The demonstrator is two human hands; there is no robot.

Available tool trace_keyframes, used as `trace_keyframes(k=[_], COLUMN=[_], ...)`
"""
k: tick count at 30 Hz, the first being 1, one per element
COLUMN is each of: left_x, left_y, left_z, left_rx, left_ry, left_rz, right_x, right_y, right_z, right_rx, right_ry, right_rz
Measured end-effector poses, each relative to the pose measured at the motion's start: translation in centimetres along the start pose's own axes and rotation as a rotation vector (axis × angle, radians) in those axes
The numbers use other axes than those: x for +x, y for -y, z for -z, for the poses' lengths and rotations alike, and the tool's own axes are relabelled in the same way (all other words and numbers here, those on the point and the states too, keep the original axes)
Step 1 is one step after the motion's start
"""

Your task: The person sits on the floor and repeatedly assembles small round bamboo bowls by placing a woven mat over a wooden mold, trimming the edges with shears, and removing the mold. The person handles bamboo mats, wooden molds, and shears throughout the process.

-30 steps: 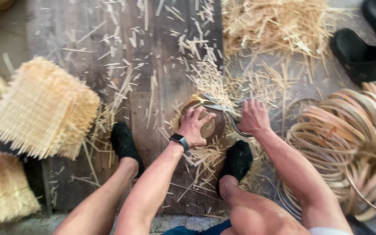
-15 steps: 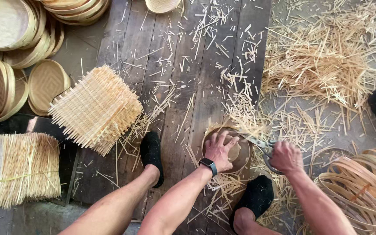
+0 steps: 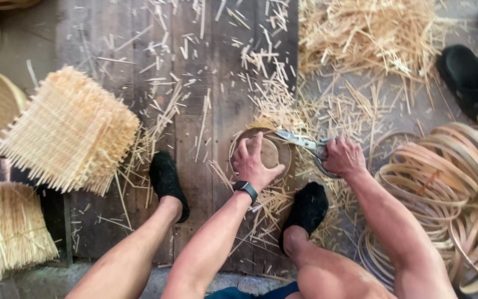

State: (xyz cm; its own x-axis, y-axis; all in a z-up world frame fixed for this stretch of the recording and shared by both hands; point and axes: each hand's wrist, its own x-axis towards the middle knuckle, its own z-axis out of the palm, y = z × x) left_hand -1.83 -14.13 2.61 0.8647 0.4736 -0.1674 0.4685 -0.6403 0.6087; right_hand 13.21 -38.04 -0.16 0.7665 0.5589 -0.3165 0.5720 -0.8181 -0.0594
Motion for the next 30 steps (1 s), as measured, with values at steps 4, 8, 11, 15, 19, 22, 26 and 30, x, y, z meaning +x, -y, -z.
trace_keyframes(k=[4, 8, 11, 15, 19, 22, 26, 30], left_x=[0.0, 0.1, -0.1, -0.5, 0.0, 0.5, 0.9, 1.1], left_y=[-0.3, 0.0, -0.3, -0.5, 0.4, 0.7, 0.8, 0.8], left_z=[0.0, 0.9, 0.5, -0.6, 0.0, 0.5, 1.2, 1.6], left_rx=[0.058, 0.114, -0.033, -0.005, 0.039, 0.066, 0.049, 0.144], left_ry=[0.047, 0.159, -0.001, -0.017, 0.108, 0.199, 0.205, 0.343], left_rz=[-0.054, -0.107, 0.036, -0.034, -0.112, -0.136, -0.172, -0.242], right_x=[1.4, 1.8, 1.2, 1.1, 1.8, 1.3, 1.0, 1.9], right_y=[1.8, 1.6, 0.1, 0.7, 1.8, 0.1, -0.1, 1.0], right_z=[-0.1, -0.2, -0.3, -0.8, -0.6, 0.2, 0.0, -1.3], right_rx=[-0.087, -0.103, -0.110, -0.143, -0.164, -0.074, -0.091, -0.117], right_ry=[-0.189, 0.109, 0.115, -0.074, -0.053, 0.141, -0.161, -0.050], right_rz=[0.122, 0.049, 0.056, 0.113, 0.087, 0.043, 0.134, 0.093])
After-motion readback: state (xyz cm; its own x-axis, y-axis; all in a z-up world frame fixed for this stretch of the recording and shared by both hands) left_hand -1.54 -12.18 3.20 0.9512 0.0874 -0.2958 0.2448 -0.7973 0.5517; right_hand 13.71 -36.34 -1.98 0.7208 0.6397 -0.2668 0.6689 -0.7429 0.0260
